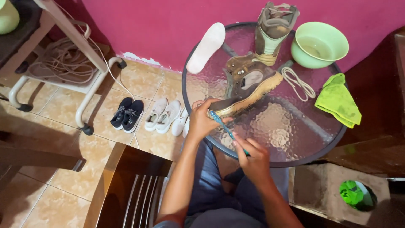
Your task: Cleaning the sole of a boot using a toothbrush and a cleaning solution in a bowl.
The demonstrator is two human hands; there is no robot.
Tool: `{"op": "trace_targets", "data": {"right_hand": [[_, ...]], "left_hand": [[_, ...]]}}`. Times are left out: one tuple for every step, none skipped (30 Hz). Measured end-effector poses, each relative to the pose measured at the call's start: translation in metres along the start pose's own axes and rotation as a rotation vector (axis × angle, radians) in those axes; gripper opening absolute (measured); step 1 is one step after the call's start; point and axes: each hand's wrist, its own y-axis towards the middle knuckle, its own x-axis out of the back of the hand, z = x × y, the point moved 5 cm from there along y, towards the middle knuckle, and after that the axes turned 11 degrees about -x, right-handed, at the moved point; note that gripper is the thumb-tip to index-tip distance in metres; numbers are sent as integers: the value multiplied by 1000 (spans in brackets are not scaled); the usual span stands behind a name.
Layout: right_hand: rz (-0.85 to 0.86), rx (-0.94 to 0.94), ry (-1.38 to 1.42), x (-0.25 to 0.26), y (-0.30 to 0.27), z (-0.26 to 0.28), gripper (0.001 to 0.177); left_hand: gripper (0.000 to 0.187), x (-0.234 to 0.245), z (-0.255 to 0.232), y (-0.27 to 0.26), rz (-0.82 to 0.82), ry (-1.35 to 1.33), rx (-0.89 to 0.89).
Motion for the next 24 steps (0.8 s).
{"op": "trace_targets", "data": {"right_hand": [[-2,-3,-2,5,4,-1,21],[-47,-4,28,12,9,-2,22],[-93,-4,58,19,14,-2,23],[-84,-2,59,13,9,-6,23],[-31,16,34,4,4,-8,23],[14,25,5,-4,-3,-10,23],[14,19,2,1,-1,-10,23],[-33,17,11,6,3,-10,23],[-81,14,20,12,7,-10,24],[-73,21,24,8,6,-12,24],[-82,12,21,5,5,-14,25],[-92,-6,14,3,-1,-17,25],[-85,-9,14,5,-2,-16,25],[-81,-15,23,7,-1,-15,25],[-78,-21,33,8,1,-14,25],[-78,-21,33,10,3,-17,25],[-96,-7,40,12,5,-19,23],[-106,6,45,14,5,-22,21],[-99,7,44,13,2,-22,21],[-55,-8,20,8,-1,-21,24],[-11,-22,-4,4,-4,-21,26],[-16,-25,-5,9,2,-14,26],[-53,-31,8,15,7,-7,23],[-78,-30,25,21,13,0,20]], "left_hand": [[63,-1,0,-2,3,-2,0],[63,-1,1,-3,14,10,1],[63,-2,1,-4,25,22,2],[63,-2,5,-5,19,25,7],[63,-2,9,-6,11,14,12],[63,-4,12,-6,14,-3,15],[63,-6,14,-9,19,-7,18],[64,-7,17,-8,30,22,26],[65,-8,20,-8,41,52,34],[65,-5,15,-4,32,57,37],[64,-3,11,-1,28,45,38],[62,-1,5,-1,33,29,42],[62,0,5,-5,33,29,49],[63,-1,5,-3,38,32,50],[64,-2,6,-1,43,34,50],[64,-1,3,1,43,35,49],[64,-1,1,2,44,22,45],[65,-1,-1,1,42,8,48],[65,-2,3,-1,38,8,54],[64,-2,6,-2,41,12,50],[64,-3,9,-3,45,15,46],[64,-4,7,-1,49,13,44],[64,-4,5,-1,53,11,42],[64,-3,4,-2,45,14,48]]}}
